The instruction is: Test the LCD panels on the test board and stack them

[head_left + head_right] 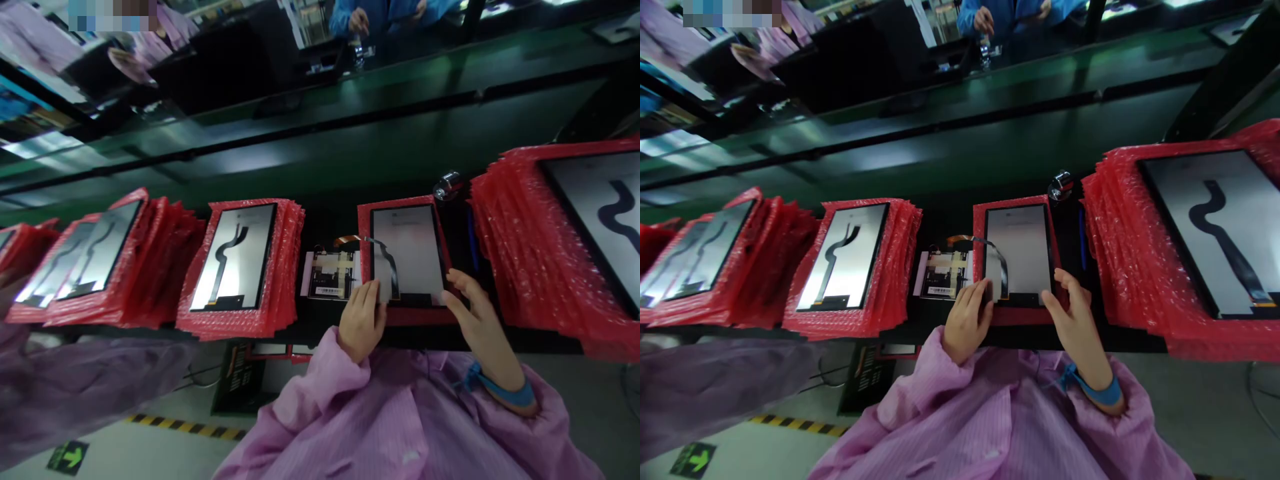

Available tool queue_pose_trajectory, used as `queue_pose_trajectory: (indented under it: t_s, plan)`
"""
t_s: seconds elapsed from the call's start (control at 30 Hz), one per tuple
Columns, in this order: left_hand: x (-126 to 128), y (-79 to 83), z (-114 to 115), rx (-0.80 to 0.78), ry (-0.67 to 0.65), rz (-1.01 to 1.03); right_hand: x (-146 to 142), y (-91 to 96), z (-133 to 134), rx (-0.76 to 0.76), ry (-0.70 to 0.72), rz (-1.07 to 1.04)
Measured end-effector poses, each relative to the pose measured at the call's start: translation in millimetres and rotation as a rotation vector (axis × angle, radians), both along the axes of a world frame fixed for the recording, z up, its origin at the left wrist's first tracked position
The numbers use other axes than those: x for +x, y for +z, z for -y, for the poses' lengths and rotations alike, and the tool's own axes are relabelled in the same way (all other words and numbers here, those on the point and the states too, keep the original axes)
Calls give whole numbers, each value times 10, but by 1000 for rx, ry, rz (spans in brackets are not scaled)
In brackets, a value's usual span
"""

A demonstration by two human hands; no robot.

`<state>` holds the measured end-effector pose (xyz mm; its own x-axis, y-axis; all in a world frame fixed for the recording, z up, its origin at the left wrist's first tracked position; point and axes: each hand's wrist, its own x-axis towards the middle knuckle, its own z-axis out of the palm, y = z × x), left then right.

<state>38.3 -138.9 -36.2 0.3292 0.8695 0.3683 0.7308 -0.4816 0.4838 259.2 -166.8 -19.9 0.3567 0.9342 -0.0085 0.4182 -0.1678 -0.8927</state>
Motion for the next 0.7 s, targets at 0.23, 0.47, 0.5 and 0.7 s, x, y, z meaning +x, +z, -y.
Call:
queue_pose_trajectory:
  t_s: [0.23,0.47,0.5,0.7]
  plan:
    - [-235,448,-285,-433,15,329,-446,789,55,244,245,-92]
    - [-143,791,-722,-564,87,1167,-1062,534,-264,250,428,-259]
    - [-155,810,-752,-610,91,1196,-1119,440,-305,205,373,-228]
    - [-264,859,-780,-672,192,1353,-1241,280,-323,252,592,-223]
